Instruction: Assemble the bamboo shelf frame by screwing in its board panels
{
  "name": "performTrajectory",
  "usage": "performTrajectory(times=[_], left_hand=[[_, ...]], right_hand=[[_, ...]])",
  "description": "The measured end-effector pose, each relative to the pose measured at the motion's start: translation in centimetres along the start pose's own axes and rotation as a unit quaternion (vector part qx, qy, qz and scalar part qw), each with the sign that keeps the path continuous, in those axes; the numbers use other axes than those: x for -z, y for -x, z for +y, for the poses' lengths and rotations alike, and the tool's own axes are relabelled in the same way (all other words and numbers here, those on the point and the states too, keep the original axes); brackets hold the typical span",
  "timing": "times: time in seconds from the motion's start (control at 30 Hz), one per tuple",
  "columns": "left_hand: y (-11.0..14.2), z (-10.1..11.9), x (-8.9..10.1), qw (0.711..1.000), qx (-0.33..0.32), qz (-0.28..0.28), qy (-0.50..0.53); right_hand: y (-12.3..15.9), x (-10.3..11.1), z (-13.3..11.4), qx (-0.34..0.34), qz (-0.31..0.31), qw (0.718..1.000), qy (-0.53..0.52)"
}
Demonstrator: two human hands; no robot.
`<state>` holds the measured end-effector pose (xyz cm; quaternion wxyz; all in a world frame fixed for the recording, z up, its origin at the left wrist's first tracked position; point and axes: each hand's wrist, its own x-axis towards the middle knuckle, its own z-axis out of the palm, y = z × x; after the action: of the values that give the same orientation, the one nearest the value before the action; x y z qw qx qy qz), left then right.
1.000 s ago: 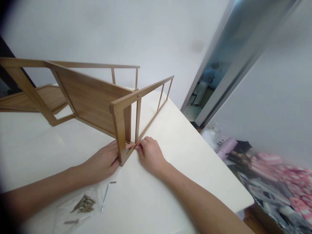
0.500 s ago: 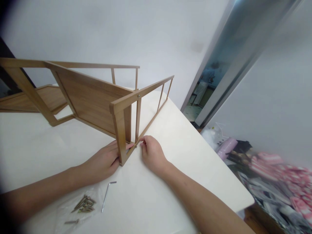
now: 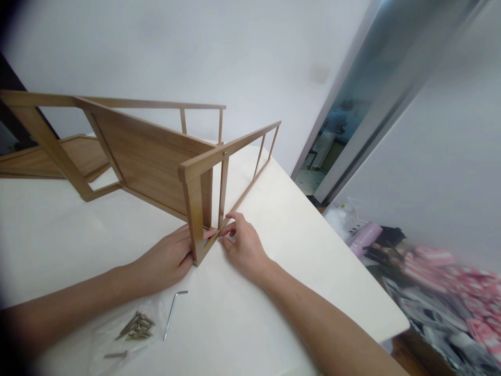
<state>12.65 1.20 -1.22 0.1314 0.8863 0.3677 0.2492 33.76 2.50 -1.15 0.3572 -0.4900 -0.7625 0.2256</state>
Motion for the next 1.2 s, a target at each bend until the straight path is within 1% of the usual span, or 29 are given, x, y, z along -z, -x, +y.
performTrajectory(times=[0.13,0.27,0.47,0.7,0.77,0.97,1.07,1.2], left_hand=[[0.04,-0.03,-0.01,1.000,0.002,-0.003,0.002],[0.13,-0.03,-0.08,1.000,0.004,0.001,-0.002],[0.15,-0.09,-0.15,1.000,0.002,0.007,-0.010],[0.12,-0.25,-0.27,1.000,-0.006,0.008,-0.015],[0.09,-0.33,-0.33,1.000,-0.010,0.009,-0.012],[0.15,-0.24,-0.37,1.000,-0.008,0.012,-0.012],[0.15,-0.07,-0.29,1.000,-0.007,0.015,-0.011],[0.06,0.01,-0.21,1.000,-0.009,0.007,-0.008]], right_hand=[[-0.18,-0.09,0.25,-0.015,-0.011,1.000,-0.007],[-0.38,-0.32,0.68,-0.013,-0.024,1.000,-0.008],[-0.33,-0.49,0.77,0.027,-0.024,0.999,0.026],[0.12,-0.51,0.19,0.087,0.003,0.992,0.092],[0.17,-0.47,0.11,0.095,0.012,0.990,0.099],[-0.02,0.00,0.12,0.068,0.058,0.990,0.111],[-0.04,0.19,0.06,0.057,0.048,0.989,0.126],[0.11,0.19,-0.07,0.072,0.022,0.988,0.138]])
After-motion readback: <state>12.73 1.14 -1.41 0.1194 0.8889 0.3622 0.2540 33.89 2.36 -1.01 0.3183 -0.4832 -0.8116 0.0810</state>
